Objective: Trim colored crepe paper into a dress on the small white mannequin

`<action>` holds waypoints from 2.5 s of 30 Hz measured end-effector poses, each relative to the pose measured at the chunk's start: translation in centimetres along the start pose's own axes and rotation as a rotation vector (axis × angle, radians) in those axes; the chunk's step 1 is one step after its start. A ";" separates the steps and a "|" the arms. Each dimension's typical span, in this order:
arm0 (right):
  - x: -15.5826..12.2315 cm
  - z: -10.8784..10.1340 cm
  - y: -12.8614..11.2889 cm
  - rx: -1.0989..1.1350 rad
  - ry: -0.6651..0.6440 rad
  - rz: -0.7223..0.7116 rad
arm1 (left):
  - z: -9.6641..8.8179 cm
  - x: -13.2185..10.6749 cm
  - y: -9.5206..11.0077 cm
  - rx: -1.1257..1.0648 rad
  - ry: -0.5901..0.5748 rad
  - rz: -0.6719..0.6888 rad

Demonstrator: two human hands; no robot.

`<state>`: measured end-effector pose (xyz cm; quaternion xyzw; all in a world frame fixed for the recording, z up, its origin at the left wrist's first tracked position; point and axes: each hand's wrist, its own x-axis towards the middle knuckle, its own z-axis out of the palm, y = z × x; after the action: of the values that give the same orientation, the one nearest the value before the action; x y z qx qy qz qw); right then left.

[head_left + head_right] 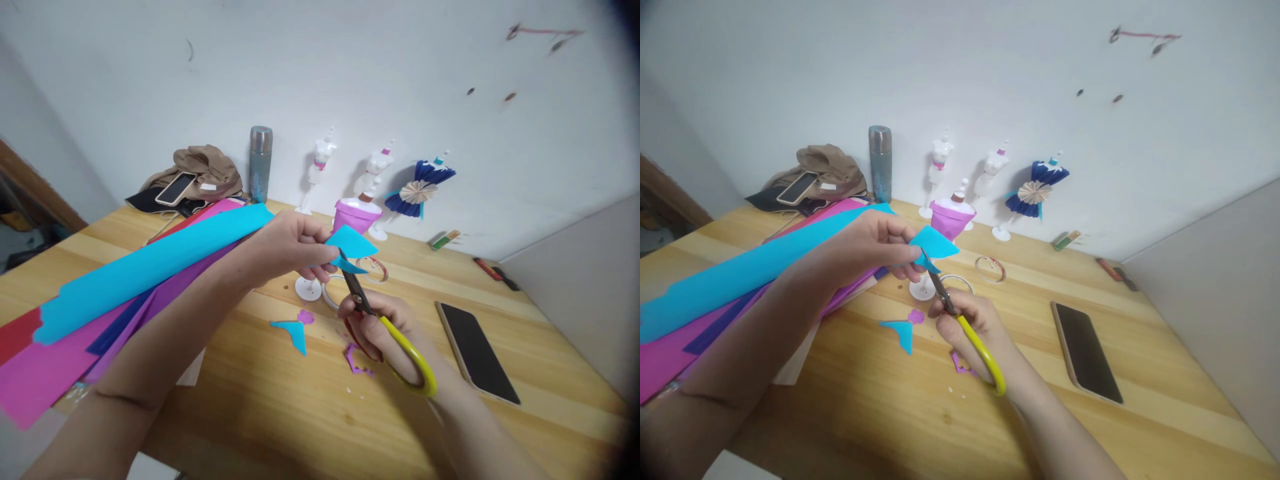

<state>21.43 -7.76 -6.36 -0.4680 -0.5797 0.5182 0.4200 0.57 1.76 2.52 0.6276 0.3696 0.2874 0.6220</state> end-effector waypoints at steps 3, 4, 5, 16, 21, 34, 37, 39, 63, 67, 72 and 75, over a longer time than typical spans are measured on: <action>0.4 -0.1 0.1 -0.009 -0.043 -0.010 | 0.0 0.0 -0.1 0.001 -0.006 -0.014; 0.6 -0.2 0.0 -0.014 -0.058 -0.010 | 0.0 0.1 -0.1 0.004 -0.011 -0.016; 0.6 -0.2 -0.1 -0.019 -0.070 -0.007 | 0.0 0.1 -0.2 0.006 -0.016 -0.016; 0.7 -0.5 1.3 -0.006 -0.061 -0.066 | -0.2 0.0 -0.1 0.038 -0.022 -0.015; 0.7 -0.4 1.1 -0.012 -0.047 -0.067 | -0.4 0.1 -0.4 0.061 -0.034 -0.008; -0.1 0.3 0.2 0.014 0.053 -0.014 | 0.0 0.1 -0.4 0.046 -0.069 0.010; 0.2 0.0 0.6 0.008 0.003 -0.025 | 0.1 0.2 -0.7 0.019 -0.081 0.010; 0.4 -0.4 0.7 0.005 -0.036 -0.029 | 0.1 0.2 -0.8 0.026 -0.088 0.010; 0.5 -0.1 -0.4 -0.030 -0.024 -0.007 | -0.4 -0.2 -0.5 0.075 -0.075 0.109; 0.6 0.0 -0.5 -0.037 -0.024 -0.022 | -0.2 -0.1 -0.7 0.059 -0.058 0.092; 0.7 0.1 -0.8 -0.045 -0.010 -0.038 | -0.1 0.3 -1.0 0.021 -0.057 0.069; 0.7 0.1 -0.9 -0.041 -0.017 -0.030 | -0.2 0.3 -0.9 0.011 -0.069 0.061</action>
<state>21.12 -7.15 -5.45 -0.4634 -0.6005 0.5039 0.4131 0.47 2.04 1.60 0.6515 0.3300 0.2823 0.6221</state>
